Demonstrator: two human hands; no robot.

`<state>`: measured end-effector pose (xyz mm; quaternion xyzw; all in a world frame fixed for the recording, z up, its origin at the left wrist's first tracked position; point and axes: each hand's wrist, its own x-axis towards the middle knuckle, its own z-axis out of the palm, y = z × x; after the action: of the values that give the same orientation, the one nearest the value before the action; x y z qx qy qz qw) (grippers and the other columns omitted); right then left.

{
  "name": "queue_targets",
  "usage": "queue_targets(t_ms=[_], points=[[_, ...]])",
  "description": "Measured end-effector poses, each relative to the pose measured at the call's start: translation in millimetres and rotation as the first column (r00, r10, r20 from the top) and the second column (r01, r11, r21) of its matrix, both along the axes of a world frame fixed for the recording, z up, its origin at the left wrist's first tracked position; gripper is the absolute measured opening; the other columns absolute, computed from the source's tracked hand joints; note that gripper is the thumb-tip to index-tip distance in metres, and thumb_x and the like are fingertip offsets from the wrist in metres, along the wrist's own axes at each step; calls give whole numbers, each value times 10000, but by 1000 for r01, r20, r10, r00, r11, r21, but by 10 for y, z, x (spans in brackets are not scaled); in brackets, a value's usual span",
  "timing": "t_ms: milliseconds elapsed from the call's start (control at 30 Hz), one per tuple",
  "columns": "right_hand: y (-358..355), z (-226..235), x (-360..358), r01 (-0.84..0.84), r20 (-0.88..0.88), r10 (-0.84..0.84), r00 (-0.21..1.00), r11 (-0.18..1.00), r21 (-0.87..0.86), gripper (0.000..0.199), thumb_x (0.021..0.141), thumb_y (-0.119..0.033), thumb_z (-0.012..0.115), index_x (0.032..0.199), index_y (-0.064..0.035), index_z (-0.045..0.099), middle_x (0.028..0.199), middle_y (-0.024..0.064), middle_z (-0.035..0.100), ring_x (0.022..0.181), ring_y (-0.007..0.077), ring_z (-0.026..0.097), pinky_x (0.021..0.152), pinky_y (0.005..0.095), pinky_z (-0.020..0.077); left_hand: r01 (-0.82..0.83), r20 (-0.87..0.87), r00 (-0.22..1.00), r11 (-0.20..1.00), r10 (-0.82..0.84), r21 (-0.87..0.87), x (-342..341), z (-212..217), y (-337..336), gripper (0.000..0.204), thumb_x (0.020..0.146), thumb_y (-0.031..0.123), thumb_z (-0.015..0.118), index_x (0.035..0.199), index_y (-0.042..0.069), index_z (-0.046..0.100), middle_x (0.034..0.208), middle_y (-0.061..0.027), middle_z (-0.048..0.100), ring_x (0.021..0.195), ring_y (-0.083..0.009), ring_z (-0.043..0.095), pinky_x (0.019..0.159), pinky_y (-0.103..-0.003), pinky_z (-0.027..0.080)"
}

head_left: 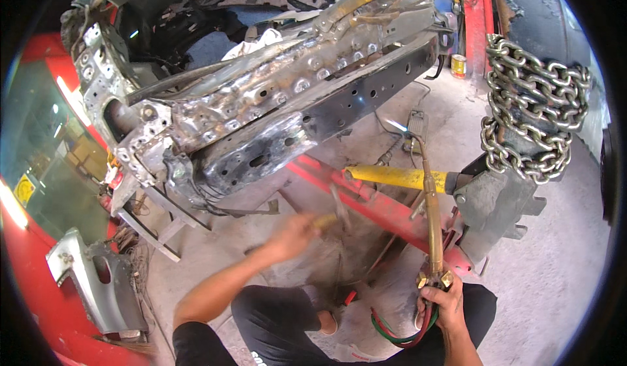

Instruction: The person uses a welding torch to heat and weld sections of a car frame mounted on a red frame machine. They repeatedly apply the torch to specific areas, insert a welding rod, and use a hammer to tap the metal while working.

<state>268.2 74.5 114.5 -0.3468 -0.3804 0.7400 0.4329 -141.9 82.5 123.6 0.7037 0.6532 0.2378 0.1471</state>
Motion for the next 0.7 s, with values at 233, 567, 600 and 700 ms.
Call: queue_targets(t_ms=[233,567,600,700], points=[[-100,33,74,-8,21,7,1000,999,34,583,760,-66,747,1295,64,557,842,85,624,556,199,621,511,321,506,-148,-128,957,816,261,559,250,2839,291,390,1012,233,682,1334,14,663,939,-216,736,851,-253,710,809,-408,545],[-62,-92,182,-138,18,138,990,990,8,650,736,-70,759,1328,77,533,819,103,644,508,206,608,458,335,508,-152,-459,770,827,443,542,-335,3712,1737,350,995,273,660,1186,-2,759,813,-184,733,767,-257,724,777,-398,554],[-63,-53,204,-133,13,133,991,991,7,635,750,-55,747,1336,76,541,821,93,643,534,199,618,483,329,510,-202,-468,745,830,475,520,-327,3735,1794,345,994,273,661,1176,-1,764,810,-184,735,770,-263,730,778,-403,557],[-64,49,256,-117,-3,117,993,993,5,610,776,-25,725,1354,77,557,834,77,644,588,184,639,533,316,514,-203,-431,752,797,499,569,-458,3873,1963,353,1009,285,650,1194,6,760,788,-168,729,724,-245,714,731,-407,554]])
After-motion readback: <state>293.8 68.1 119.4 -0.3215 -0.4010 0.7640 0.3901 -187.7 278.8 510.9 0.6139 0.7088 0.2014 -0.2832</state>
